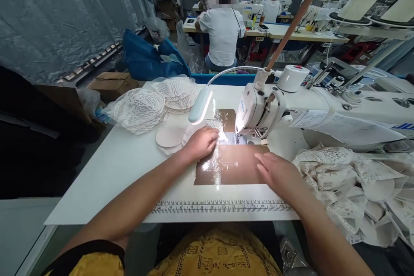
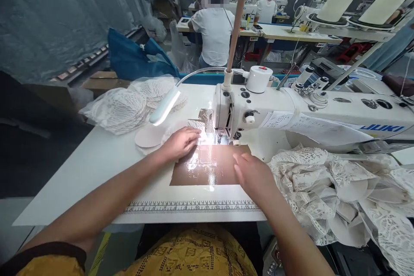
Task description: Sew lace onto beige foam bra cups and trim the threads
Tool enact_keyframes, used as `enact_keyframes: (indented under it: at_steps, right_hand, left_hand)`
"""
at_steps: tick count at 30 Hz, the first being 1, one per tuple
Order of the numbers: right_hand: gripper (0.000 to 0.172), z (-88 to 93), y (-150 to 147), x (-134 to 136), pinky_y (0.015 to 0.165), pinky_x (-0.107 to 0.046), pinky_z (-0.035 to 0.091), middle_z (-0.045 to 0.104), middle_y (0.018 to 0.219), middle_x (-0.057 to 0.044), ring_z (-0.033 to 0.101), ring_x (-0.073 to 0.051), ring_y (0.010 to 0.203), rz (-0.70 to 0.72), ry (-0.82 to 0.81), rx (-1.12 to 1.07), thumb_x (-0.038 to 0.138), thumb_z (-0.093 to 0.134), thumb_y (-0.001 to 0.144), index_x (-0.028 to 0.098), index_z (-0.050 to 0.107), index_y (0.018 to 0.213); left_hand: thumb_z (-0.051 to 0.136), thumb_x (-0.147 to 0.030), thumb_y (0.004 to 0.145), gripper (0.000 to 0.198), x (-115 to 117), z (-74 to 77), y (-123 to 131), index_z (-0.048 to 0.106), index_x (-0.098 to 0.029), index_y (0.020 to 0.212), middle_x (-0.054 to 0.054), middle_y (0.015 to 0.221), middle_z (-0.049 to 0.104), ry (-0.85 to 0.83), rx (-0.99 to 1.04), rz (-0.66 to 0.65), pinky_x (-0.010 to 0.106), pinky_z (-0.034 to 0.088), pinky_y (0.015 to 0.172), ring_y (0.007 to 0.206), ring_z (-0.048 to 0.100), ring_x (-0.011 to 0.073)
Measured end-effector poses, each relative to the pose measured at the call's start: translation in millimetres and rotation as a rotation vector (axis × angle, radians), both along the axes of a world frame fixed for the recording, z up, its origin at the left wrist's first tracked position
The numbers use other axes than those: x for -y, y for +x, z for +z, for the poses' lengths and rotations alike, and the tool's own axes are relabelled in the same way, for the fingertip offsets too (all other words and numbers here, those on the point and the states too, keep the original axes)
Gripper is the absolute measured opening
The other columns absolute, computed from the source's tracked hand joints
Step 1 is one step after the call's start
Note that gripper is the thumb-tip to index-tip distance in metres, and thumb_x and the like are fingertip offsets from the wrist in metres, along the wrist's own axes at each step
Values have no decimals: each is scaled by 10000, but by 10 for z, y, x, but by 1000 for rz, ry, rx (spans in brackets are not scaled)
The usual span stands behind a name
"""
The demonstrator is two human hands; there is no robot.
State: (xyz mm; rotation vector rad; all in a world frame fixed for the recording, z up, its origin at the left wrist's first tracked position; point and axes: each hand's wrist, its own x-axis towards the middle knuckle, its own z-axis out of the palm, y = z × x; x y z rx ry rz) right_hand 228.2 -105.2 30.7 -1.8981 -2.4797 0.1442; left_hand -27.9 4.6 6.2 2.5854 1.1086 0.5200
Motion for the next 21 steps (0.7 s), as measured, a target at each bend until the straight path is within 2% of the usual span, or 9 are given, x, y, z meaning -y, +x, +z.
enact_keyframes:
  at_steps: [2, 5, 7, 8, 10, 13, 15, 17, 21]
  right_hand:
    - [272, -47, 142, 114, 629, -280, 436, 664, 939, -94, 628, -215, 813, -16, 38, 75, 149, 496, 902, 144, 614, 1148]
    - [236, -202, 295, 228, 663, -313, 448, 645, 910, -104, 610, -241, 807, -15, 103, 175, 102, 513, 870, 129, 637, 1069]
    - [278, -301, 350, 267, 689, -327, 467, 649, 963, -124, 608, -249, 833, 1, 149, 205, 61, 482, 864, 119, 629, 1093]
    - [315, -339, 368, 279, 710, -334, 478, 651, 998, -134, 610, -252, 854, 14, 168, 211, 37, 469, 854, 115, 622, 1118]
    - [391, -388, 397, 290, 753, -346, 497, 656, 1051, -146, 614, -258, 895, 46, 192, 216, -12, 460, 810, 105, 614, 1150]
    - [457, -424, 441, 284, 768, -347, 513, 666, 1085, -145, 626, -257, 913, 68, 208, 216, -51, 453, 758, 102, 623, 1153]
    - [430, -438, 474, 268, 758, -343, 515, 677, 1088, -140, 636, -252, 904, 55, 231, 193, -38, 439, 781, 117, 641, 1127]
    - [350, -444, 508, 252, 748, -342, 513, 693, 1059, -137, 649, -248, 878, 30, 270, 145, 14, 423, 843, 127, 664, 1069]
    - [294, -409, 570, 268, 707, -311, 501, 720, 989, -127, 673, -226, 833, 12, 335, 6, 173, 385, 953, 137, 675, 917]
  left_hand:
    - [491, -142, 896, 227, 160, 145, -24, 711, -175, 942, 72, 1109, 697, -129, -17, -157, 364, 530, 905, 1052, 617, 215]
    - [545, -193, 903, 194, 447, 351, -18, 705, -210, 1012, 53, 1184, 671, -351, -38, -484, 358, 466, 1018, 1167, 569, 201]
    - [595, -233, 881, 240, 566, 438, -18, 680, -217, 1104, 62, 1268, 626, -422, -27, -539, 370, 434, 1057, 1230, 528, 216]
    - [602, -253, 878, 283, 586, 459, -24, 661, -218, 1153, 69, 1303, 602, -438, -6, -503, 377, 431, 1059, 1244, 517, 225]
    - [588, -306, 888, 360, 549, 458, -49, 612, -218, 1236, 81, 1347, 566, -438, 59, -337, 391, 430, 1056, 1257, 506, 235]
    - [614, -390, 848, 495, 380, 378, -95, 553, -196, 1300, 109, 1368, 541, -417, 120, -38, 415, 455, 1014, 1240, 517, 269]
    - [646, -423, 803, 581, 274, 306, -111, 533, -175, 1316, 131, 1318, 577, -472, 107, 80, 407, 504, 925, 1161, 576, 288]
    - [656, -416, 782, 599, 216, 244, -109, 536, -165, 1313, 134, 1268, 614, -547, 99, 115, 388, 524, 876, 1106, 615, 288]
    - [648, -352, 779, 542, 232, 191, -79, 569, -159, 1279, 124, 1305, 602, -642, 165, 109, 386, 503, 941, 1158, 600, 278]
